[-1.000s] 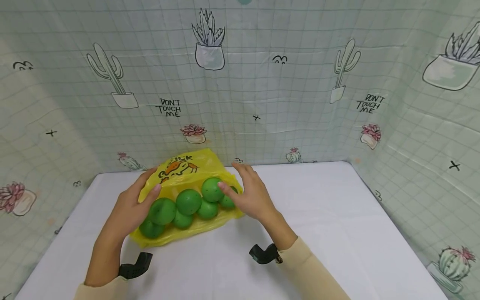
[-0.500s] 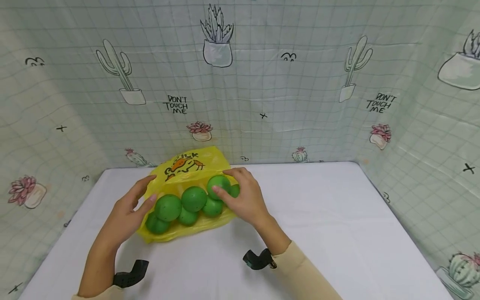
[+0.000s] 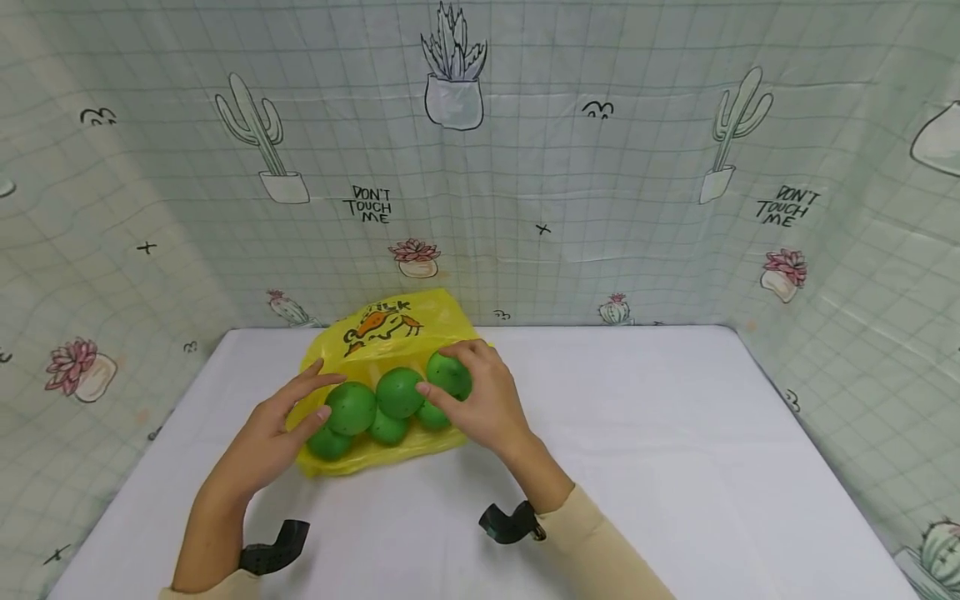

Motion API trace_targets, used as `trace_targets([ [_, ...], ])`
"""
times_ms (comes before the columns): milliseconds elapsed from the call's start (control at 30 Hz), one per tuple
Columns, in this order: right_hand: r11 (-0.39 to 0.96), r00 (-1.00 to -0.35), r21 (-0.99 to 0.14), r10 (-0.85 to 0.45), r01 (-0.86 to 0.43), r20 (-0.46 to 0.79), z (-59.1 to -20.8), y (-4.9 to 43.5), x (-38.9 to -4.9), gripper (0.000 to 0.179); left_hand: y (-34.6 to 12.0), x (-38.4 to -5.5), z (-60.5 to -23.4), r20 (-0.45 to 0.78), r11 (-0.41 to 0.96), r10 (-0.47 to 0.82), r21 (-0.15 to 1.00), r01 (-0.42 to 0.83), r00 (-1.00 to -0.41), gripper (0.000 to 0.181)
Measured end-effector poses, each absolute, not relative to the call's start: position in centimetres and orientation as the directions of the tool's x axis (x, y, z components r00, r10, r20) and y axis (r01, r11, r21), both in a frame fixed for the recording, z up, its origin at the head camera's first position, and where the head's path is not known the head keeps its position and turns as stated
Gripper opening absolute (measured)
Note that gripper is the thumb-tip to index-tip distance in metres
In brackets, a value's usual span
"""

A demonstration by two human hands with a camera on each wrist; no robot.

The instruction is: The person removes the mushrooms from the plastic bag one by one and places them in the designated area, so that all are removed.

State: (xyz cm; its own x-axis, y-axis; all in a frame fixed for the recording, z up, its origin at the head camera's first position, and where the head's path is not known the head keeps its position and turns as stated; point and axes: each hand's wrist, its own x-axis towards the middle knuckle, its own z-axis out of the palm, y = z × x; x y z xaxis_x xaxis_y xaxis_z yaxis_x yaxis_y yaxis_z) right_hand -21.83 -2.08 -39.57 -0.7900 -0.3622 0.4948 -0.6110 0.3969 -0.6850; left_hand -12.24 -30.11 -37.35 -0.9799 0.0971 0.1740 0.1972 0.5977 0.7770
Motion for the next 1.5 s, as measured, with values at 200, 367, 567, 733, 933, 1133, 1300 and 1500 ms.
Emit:
trace_targets([
  [200, 0.426, -0.810, -0.690, -0.340, -0.586, 0.478, -40.1, -2.1, -22.1, 0.051, -30.2, -13.1, -37.9, 0.201, 0.617, 0.100, 0.756, 0.219, -0.974, 0.046],
  [367, 0.454, -0.837, -0.703, -0.327, -0.547, 0.439, -40.7, -2.1, -22.2, 0.051, -30.5, -13.8, -38.1, 0.187, 0.627, 0.080, 0.754, 0.196, -0.979, 0.052],
  [567, 0.449, -0.841, -0.712, -0.318, -0.541, 0.438, -41.1, -2.2, -22.5, 0.051, -31.3, -14.5, -37.9, 0.135, 0.667, 0.038, 0.735, 0.126, -0.990, 0.059],
  [733, 0.455, -0.835, -0.700, -0.311, -0.550, 0.453, -41.4, -2.4, -22.9, 0.051, -31.8, -14.9, -37.9, 0.115, 0.680, 0.020, 0.727, 0.098, -0.993, 0.063],
  [933, 0.449, -0.851, -0.722, -0.289, -0.526, 0.440, -41.7, -2.4, -23.2, 0.055, -32.2, -15.3, -38.3, 0.113, 0.680, 0.014, 0.727, 0.092, -0.994, 0.068],
  [1133, 0.449, -0.863, -0.737, -0.275, -0.505, 0.424, -42.1, -2.4, -23.6, 0.058, -32.3, -15.8, -38.6, 0.132, 0.675, 0.032, 0.728, 0.119, -0.991, 0.069],
  [1300, 0.450, -0.860, -0.733, -0.263, -0.511, 0.438, -42.3, -2.4, -23.8, 0.057, -32.2, -16.2, -38.5, 0.130, 0.659, 0.045, 0.741, 0.127, -0.991, 0.068],
  [1500, 0.445, -0.862, -0.739, -0.251, -0.506, 0.440, -42.4, -2.4, -24.1, 0.056, -32.2, -16.3, -38.4, 0.113, 0.636, 0.052, 0.762, 0.120, -0.992, 0.069],
])
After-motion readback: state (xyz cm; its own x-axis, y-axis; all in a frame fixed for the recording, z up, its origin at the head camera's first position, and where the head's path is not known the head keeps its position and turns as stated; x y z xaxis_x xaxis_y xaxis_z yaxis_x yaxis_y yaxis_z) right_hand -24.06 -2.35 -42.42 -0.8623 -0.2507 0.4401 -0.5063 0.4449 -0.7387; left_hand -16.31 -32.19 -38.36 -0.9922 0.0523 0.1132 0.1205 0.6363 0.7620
